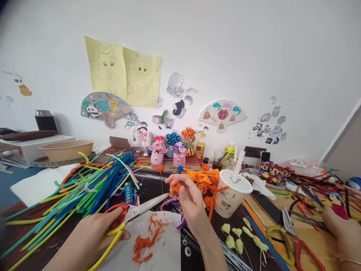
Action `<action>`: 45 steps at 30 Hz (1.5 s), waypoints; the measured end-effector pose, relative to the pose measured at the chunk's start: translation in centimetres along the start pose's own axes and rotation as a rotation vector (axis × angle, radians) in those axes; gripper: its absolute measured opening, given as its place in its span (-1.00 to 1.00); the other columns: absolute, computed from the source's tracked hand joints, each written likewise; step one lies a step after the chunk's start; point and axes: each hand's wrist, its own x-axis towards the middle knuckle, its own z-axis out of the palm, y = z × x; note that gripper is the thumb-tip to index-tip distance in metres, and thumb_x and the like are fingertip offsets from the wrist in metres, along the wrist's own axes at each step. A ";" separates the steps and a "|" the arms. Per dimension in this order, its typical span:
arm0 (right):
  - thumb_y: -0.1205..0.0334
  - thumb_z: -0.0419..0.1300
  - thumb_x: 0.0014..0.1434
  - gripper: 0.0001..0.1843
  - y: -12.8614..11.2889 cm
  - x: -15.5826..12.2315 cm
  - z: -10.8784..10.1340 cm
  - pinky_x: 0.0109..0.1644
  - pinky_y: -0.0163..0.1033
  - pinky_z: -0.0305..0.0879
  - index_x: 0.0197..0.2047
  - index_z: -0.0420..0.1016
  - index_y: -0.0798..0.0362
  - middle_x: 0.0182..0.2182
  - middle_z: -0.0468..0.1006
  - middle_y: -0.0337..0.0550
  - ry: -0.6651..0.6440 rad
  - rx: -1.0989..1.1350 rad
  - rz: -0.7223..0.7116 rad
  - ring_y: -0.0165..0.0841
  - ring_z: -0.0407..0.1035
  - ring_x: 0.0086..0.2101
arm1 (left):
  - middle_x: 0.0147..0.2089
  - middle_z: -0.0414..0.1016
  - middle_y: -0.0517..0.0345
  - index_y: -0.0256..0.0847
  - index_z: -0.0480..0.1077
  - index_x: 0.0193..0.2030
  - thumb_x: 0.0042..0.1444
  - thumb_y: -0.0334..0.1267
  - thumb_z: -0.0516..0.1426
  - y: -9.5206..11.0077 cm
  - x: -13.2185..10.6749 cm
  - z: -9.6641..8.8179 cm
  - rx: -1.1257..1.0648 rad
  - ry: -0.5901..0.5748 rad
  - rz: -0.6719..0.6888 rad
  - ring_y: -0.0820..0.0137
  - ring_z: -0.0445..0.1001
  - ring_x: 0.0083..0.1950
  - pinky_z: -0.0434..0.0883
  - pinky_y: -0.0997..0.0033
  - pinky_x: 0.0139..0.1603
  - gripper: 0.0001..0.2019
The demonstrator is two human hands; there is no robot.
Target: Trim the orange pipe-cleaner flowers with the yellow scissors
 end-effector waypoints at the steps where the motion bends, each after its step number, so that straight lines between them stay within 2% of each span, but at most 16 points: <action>1: 0.07 0.06 0.31 -0.79 0.0 0.0 0.0 -0.24 -0.18 0.14 -0.20 0.40 0.00 -0.09 0.40 -0.03 0.001 -0.003 -0.003 -0.30 0.20 -0.29 | -0.30 0.58 0.12 -0.12 0.37 -0.29 0.15 -0.06 0.10 0.1 0.0 -0.1 0.000 -0.001 -0.003 0.17 0.57 -0.23 0.20 0.44 -0.38 -0.81; 8: 0.03 0.07 0.29 -0.77 -0.3 -0.1 0.1 -0.24 -0.19 0.16 -0.21 0.40 -0.01 -0.08 0.41 -0.03 0.018 -0.021 0.015 -0.30 0.21 -0.32 | -0.32 0.58 0.05 -0.12 0.36 -0.34 0.17 -0.04 0.05 0.2 0.0 -0.3 -0.007 0.011 0.002 0.14 0.57 -0.24 0.19 0.43 -0.38 -0.77; 11: 0.02 0.08 0.29 -0.77 -0.4 -0.1 0.1 -0.24 -0.20 0.18 -0.21 0.41 -0.01 -0.09 0.41 -0.03 0.031 -0.020 0.019 -0.28 0.23 -0.28 | -0.32 0.58 0.10 -0.10 0.32 -0.35 0.13 -0.03 0.07 0.1 -0.1 0.0 -0.054 0.035 0.007 0.16 0.56 -0.24 0.20 0.43 -0.38 -0.80; 15: 0.09 0.08 0.30 -0.82 -0.6 0.0 0.1 -0.22 -0.23 0.17 -0.23 0.43 -0.03 -0.11 0.42 -0.08 0.054 0.002 0.000 -0.31 0.22 -0.28 | -0.26 0.56 0.21 -0.07 0.26 -0.31 0.09 -0.15 0.07 0.0 -0.1 0.1 -0.155 0.100 -0.021 0.24 0.55 -0.21 0.23 0.46 -0.34 -0.91; 18: 0.13 0.04 0.32 -0.81 -0.7 0.0 0.1 -0.16 -0.21 0.16 -0.23 0.45 -0.03 -0.14 0.42 -0.11 0.050 0.021 -0.034 -0.33 0.20 -0.31 | -0.24 0.55 0.20 -0.07 0.23 -0.25 0.09 -0.18 0.03 0.0 -0.1 0.0 -0.146 0.116 -0.052 0.23 0.54 -0.21 0.24 0.44 -0.34 -0.90; 25: 0.13 0.05 0.31 -0.81 -0.9 0.0 0.2 -0.06 -0.12 0.17 -0.23 0.47 -0.06 -0.14 0.41 -0.09 0.047 0.009 -0.079 -0.28 0.21 -0.28 | -0.24 0.57 0.18 -0.07 0.29 -0.20 0.08 -0.15 0.08 0.2 -0.1 0.2 -0.109 0.093 0.001 0.17 0.55 -0.16 0.23 0.42 -0.32 -0.84; 30: 0.11 0.09 0.28 -0.83 -1.0 0.0 0.4 0.11 0.02 0.10 -0.27 0.45 -0.05 -0.21 0.42 -0.05 0.037 -0.008 -0.095 -0.14 0.24 -0.05 | -0.30 0.57 0.19 -0.07 0.31 -0.24 0.11 -0.11 0.08 0.2 -0.3 0.5 -0.102 0.076 0.034 0.18 0.55 -0.22 0.22 0.41 -0.35 -0.86; 32: 0.12 0.08 0.28 -0.83 -0.9 0.0 0.4 0.13 0.05 0.09 -0.27 0.45 -0.05 -0.19 0.42 -0.04 0.029 -0.012 -0.103 -0.12 0.23 -0.02 | -0.29 0.58 0.18 -0.08 0.32 -0.24 0.13 -0.09 0.06 0.2 -0.3 0.5 -0.108 0.069 0.051 0.18 0.56 -0.21 0.22 0.40 -0.34 -0.85; 45: 0.19 0.04 0.31 -0.82 -1.0 -0.1 0.7 0.10 -0.05 0.07 -0.26 0.46 -0.08 -0.15 0.39 -0.08 0.021 0.012 -0.137 -0.17 0.23 -0.03 | -0.32 0.58 0.06 -0.12 0.32 -0.32 0.19 -0.05 0.03 0.7 -0.1 0.0 -0.028 0.004 0.052 0.13 0.56 -0.25 0.21 0.39 -0.37 -0.79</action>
